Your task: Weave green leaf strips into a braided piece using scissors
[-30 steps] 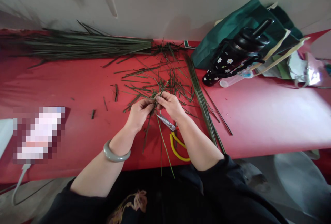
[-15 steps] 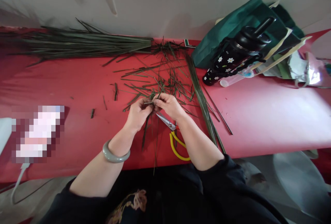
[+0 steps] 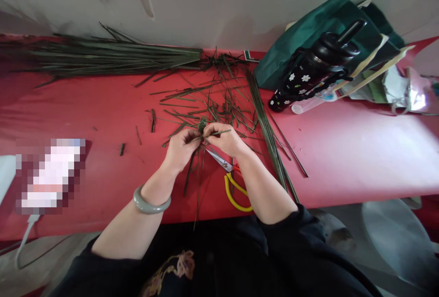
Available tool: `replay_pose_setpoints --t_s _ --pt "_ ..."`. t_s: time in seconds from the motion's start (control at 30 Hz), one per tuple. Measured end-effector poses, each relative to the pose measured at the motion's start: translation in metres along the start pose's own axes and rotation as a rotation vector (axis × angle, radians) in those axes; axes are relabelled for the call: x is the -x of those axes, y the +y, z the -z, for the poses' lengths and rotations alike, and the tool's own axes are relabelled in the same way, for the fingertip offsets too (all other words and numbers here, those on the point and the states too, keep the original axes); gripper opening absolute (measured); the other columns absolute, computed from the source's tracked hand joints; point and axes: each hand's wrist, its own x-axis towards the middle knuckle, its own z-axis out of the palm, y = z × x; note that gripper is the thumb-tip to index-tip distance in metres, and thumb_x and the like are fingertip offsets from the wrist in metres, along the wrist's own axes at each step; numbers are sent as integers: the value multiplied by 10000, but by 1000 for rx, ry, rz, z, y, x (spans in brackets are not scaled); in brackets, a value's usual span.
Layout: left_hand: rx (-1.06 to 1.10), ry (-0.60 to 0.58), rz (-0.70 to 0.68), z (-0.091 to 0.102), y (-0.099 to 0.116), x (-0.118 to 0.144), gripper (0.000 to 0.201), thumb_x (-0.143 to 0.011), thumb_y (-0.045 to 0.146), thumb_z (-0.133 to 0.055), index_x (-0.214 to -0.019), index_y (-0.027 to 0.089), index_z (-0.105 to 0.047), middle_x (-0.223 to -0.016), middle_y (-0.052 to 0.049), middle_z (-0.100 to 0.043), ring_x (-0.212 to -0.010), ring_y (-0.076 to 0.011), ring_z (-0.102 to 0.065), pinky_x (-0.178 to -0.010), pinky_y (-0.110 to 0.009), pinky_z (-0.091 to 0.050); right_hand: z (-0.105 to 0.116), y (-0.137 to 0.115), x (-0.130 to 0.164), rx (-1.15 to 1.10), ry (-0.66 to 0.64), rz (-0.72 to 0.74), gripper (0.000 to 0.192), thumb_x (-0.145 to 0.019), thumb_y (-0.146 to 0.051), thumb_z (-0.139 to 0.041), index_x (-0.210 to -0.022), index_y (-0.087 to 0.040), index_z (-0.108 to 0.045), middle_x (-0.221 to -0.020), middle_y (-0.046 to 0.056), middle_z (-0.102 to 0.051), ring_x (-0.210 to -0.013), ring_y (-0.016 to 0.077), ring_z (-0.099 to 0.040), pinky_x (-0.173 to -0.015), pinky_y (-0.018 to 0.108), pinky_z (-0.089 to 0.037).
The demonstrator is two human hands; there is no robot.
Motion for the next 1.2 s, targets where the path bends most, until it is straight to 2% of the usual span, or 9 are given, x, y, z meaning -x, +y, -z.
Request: replay_pose_setpoints --t_s 0.17,0.33,0.47,0.57,0.77,0.97,1.1,1.2 --pt "13 -5 1 0 3 1 153 -632 240 -649 -730 136 -597 -606 -4 -596 -522 -104 -546 -528 -226 -441 0 -3 0 -133 -40 -38 115 -687 -210 -554 -777 -146 -585 -595 -38 -553 -536 67 -523 -571 210 -439" --pt "81 -15 70 -2 8 2 186 -586 239 -689 -692 129 -584 -576 4 -573 -483 -91 -520 -493 -217 -429 2 -5 1 -101 -123 -36 100 -721 -235 -542 -750 -144 -571 -589 -33 -556 -555 74 -532 -595 218 -438" --pt "111 -13 62 -1 7 0 196 -585 255 -686 -696 134 -580 -578 10 -565 -487 -90 -518 -496 -217 -424 2 -6 2 7 -94 6 62 -685 -186 -563 -728 -143 -574 -689 -17 -577 -662 83 -548 -670 225 -441" --pt "36 -53 45 3 6 -2 192 -615 275 -664 -722 134 -588 -609 3 -582 -516 -97 -529 -527 -226 -428 2 -7 3 66 -83 18 55 -678 -166 -542 -713 -140 -574 -718 -9 -580 -696 88 -545 -688 227 -434" --pt "-237 -185 -5 14 10 -5 160 -660 276 -634 -739 137 -627 -660 -7 -612 -581 -107 -543 -596 -232 -428 7 -9 4 131 -168 31 81 -672 -161 -513 -711 -141 -582 -731 -4 -593 -709 92 -547 -690 225 -422" --pt "-258 -188 -15 15 5 -7 147 -674 278 -610 -744 148 -618 -603 9 -590 -530 -95 -520 -552 -220 -414 0 -3 2 215 -42 80 89 -665 -134 -479 -702 -150 -558 -718 -9 -588 -688 90 -542 -655 208 -420" --pt "-229 -157 -4 14 3 -7 155 -652 268 -621 -737 139 -612 -600 13 -578 -525 -84 -505 -543 -211 -404 -6 0 4 403 67 209 192 -680 -95 -434 -793 -168 -571 -803 8 -593 -767 105 -552 -697 214 -426" --pt "-162 -136 26 12 3 -7 173 -641 268 -635 -733 128 -596 -611 14 -565 -534 -76 -496 -538 -204 -396 -11 0 8 574 126 241 193 -730 -135 -446 -863 -187 -575 -885 29 -592 -846 130 -554 -742 238 -427"
